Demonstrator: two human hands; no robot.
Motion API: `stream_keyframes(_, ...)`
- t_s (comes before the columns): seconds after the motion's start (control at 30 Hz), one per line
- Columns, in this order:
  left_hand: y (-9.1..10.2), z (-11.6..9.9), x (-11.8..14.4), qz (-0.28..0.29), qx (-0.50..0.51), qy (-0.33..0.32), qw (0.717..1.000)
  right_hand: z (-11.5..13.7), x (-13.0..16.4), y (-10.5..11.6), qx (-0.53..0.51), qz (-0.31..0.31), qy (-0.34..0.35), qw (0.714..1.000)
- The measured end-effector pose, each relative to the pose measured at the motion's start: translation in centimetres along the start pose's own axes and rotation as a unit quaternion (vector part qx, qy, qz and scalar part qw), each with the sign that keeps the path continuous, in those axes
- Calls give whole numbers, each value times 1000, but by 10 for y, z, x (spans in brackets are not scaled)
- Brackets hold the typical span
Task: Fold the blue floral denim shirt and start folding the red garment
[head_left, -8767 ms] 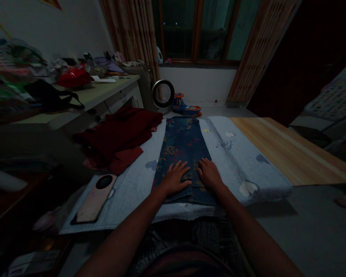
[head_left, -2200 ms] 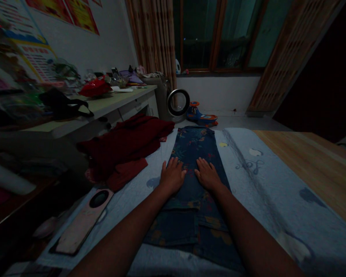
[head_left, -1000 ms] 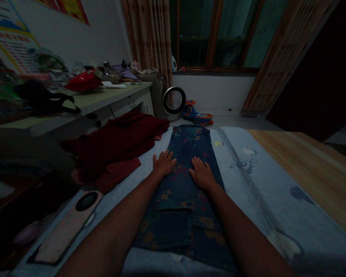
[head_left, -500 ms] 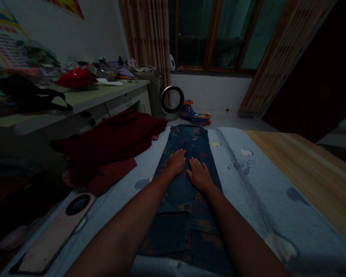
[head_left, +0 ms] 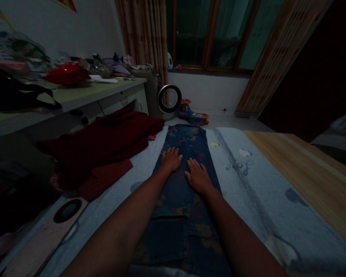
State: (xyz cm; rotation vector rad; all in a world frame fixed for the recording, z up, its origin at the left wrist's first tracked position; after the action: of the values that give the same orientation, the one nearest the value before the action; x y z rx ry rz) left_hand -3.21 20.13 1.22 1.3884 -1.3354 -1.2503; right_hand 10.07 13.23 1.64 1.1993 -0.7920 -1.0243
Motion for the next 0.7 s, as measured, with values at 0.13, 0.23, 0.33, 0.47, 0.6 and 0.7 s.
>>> stream_keyframes(0.13,1,2,3,-13,6,-18,1000,-3,0,0,-2,5,-19,1000)
stream_keyframes(0.23,0,3,5,-18,9,-23,1000,-11,-1,-1,5,5,-45,999)
stream_keyframes(0.33,-1,2,5,-17,11,-26,999,-22,-3,-1,22,0,-73,997)
stream_keyframes(0.47,-2,2,4,-17,12,-25,999,-42,-3,-1,47,-8,-139,989)
stream_keyframes(0.6,1,1,6,-14,18,-27,999,-56,-3,2,61,-2,-188,980)
stream_keyframes(0.7,5,-5,6,-20,24,-54,998,-57,-10,12,79,25,-178,981)
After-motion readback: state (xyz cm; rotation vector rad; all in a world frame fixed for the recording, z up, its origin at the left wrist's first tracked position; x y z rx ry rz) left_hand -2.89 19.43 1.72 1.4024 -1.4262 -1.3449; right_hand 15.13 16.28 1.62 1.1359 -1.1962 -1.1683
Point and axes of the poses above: each hand's wrist, its own x-axis away from the middle knuckle, its own y-axis out of the back of the hand, z = x × y, the point moved 7 cm from there along -x, towards the middle knuckle, and after that the axes turned 2 degrees about -y, right-handed, at the moved point
